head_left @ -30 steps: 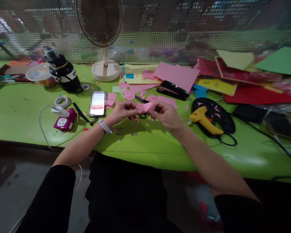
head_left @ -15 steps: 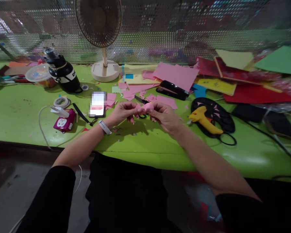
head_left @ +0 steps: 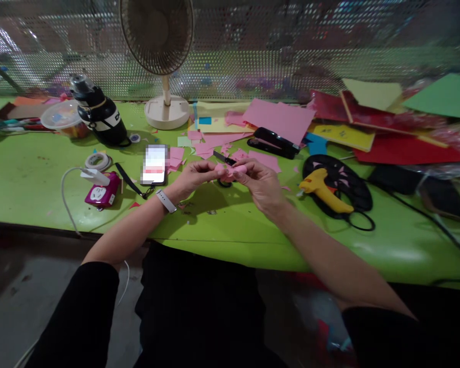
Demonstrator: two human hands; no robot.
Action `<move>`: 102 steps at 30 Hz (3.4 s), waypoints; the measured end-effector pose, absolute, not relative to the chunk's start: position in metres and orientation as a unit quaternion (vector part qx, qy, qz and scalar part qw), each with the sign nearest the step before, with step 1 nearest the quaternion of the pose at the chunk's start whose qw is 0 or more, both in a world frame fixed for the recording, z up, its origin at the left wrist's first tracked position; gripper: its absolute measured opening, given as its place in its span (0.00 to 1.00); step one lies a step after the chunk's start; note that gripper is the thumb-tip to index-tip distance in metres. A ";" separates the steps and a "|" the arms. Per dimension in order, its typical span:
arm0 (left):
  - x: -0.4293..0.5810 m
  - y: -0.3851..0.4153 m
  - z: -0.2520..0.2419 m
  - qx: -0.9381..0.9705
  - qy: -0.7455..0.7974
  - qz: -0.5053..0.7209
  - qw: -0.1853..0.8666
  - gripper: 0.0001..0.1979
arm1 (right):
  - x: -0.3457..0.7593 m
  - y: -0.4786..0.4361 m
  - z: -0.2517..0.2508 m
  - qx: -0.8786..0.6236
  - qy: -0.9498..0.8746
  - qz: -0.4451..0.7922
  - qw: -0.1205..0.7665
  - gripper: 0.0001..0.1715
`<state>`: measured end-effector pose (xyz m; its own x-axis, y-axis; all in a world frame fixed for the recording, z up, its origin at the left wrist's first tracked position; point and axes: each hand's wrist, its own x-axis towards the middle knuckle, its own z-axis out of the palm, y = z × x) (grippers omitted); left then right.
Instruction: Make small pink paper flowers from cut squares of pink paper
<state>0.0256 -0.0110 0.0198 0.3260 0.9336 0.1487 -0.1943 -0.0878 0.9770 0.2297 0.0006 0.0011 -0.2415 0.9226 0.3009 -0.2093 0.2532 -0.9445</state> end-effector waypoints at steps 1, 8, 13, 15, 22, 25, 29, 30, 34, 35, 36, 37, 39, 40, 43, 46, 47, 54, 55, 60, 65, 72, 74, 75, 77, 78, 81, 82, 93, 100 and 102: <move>0.027 -0.011 0.018 0.553 0.325 0.482 0.597 0.17 | 0.230 0.000 0.001 -0.299 -0.582 0.532 0.537 0.10; 0.030 -0.018 0.016 0.561 0.244 0.488 0.622 0.10 | 0.233 -0.004 0.008 -0.244 -0.611 0.555 0.508 0.09; 0.029 -0.022 0.023 0.580 0.226 0.438 0.649 0.11 | 0.235 -0.013 0.016 -0.218 -0.625 0.602 0.447 0.09; 0.029 -0.023 0.024 0.583 0.222 0.420 0.659 0.11 | 0.235 -0.018 0.020 -0.217 -0.621 0.620 0.427 0.08; 0.032 -0.033 0.038 0.606 0.207 0.301 0.706 0.17 | 0.233 -0.025 0.029 -0.162 -0.644 0.675 0.323 0.10; 0.032 -0.035 0.042 0.595 0.213 0.290 0.719 0.17 | 0.233 -0.023 0.027 -0.156 -0.640 0.686 0.308 0.11; 0.029 -0.031 0.037 0.563 0.248 0.363 0.700 0.17 | 0.232 -0.021 0.028 -0.193 -0.601 0.695 0.345 0.10; 0.029 -0.030 0.035 0.560 0.252 0.372 0.695 0.17 | 0.232 -0.020 0.028 -0.199 -0.597 0.694 0.351 0.10; 0.030 -0.029 0.032 0.562 0.248 0.395 0.683 0.16 | 0.230 -0.016 0.025 -0.204 -0.599 0.680 0.370 0.12; 0.030 -0.030 0.033 0.565 0.250 0.396 0.679 0.16 | 0.229 -0.015 0.023 -0.205 -0.599 0.680 0.370 0.13; 0.030 -0.030 0.033 0.570 0.253 0.395 0.675 0.16 | 0.228 -0.014 0.020 -0.207 -0.597 0.683 0.366 0.13; 0.030 -0.030 0.033 0.576 0.258 0.390 0.671 0.16 | 0.228 -0.013 0.017 -0.211 -0.594 0.687 0.361 0.14; 0.028 -0.029 0.033 0.587 0.263 0.384 0.662 0.16 | 0.227 -0.012 0.013 -0.220 -0.585 0.697 0.350 0.15; 0.027 -0.027 0.032 0.590 0.263 0.386 0.658 0.16 | 0.227 -0.010 0.012 -0.225 -0.581 0.701 0.347 0.16; 0.024 -0.021 0.026 0.587 0.257 0.408 0.650 0.14 | 0.229 -0.006 0.013 -0.231 -0.569 0.700 0.366 0.17; 0.022 -0.016 0.020 0.583 0.259 0.421 0.645 0.14 | 0.231 -0.001 0.016 -0.242 -0.559 0.684 0.401 0.18; 0.022 -0.015 0.019 0.580 0.262 0.424 0.644 0.14 | 0.232 0.000 0.017 -0.247 -0.557 0.679 0.409 0.18; 0.022 -0.013 0.017 0.538 0.284 0.463 0.645 0.14 | 0.236 0.004 0.017 -0.241 -0.561 0.683 0.401 0.16; 0.022 -0.012 0.016 0.536 0.282 0.472 0.641 0.13 | 0.236 0.005 0.017 -0.239 -0.563 0.682 0.400 0.15; 0.024 -0.010 0.012 0.521 0.306 0.488 0.630 0.15 | 0.237 0.011 0.015 -0.259 -0.555 0.667 0.424 0.14; 0.028 -0.016 0.017 0.558 0.299 0.440 0.636 0.14 | 0.236 0.009 0.015 -0.265 -0.569 0.655 0.420 0.15; 0.029 -0.025 0.027 0.568 0.278 0.426 0.647 0.11 | 0.235 0.001 0.019 -0.238 -0.586 0.651 0.419 0.12; 0.030 -0.026 0.027 0.565 0.272 0.421 0.655 0.11 | 0.234 0.000 0.021 -0.229 -0.588 0.659 0.411 0.12; 0.030 -0.026 0.027 0.566 0.271 0.417 0.658 0.11 | 0.235 -0.001 0.021 -0.227 -0.589 0.660 0.408 0.12; 0.029 -0.026 0.027 0.573 0.271 0.410 0.655 0.12 | 0.236 -0.001 0.022 -0.229 -0.597 0.654 0.404 0.12; 0.029 -0.025 0.028 0.580 0.272 0.408 0.651 0.13 | 0.236 -0.001 0.022 -0.231 -0.604 0.650 0.400 0.11; 0.027 -0.023 0.031 0.622 0.279 0.410 0.605 0.13 | 0.240 0.002 0.022 -0.235 -0.626 0.636 0.385 0.10; 0.026 -0.022 0.032 0.649 0.284 0.415 0.571 0.12 | 0.241 0.003 0.022 -0.239 -0.633 0.630 0.381 0.11; 0.023 -0.020 0.028 0.882 0.301 0.361 0.030 0.10 | 0.244 0.007 0.016 -0.282 -0.815 0.284 0.419 0.05; 0.025 -0.025 0.034 0.905 0.320 0.269 -0.075 0.18 | 0.243 0.014 0.014 -0.267 -0.847 0.084 0.452 0.08; 0.025 -0.024 0.032 0.908 0.311 0.271 -0.079 0.16 | 0.241 0.014 0.013 -0.272 -0.850 0.075 0.445 0.10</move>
<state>0.0247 -0.0243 0.0321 0.6602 0.5210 0.5410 0.6066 -0.7946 0.0250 0.2414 0.0140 0.0133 -0.4569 0.5287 0.7153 0.3946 0.8412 -0.3697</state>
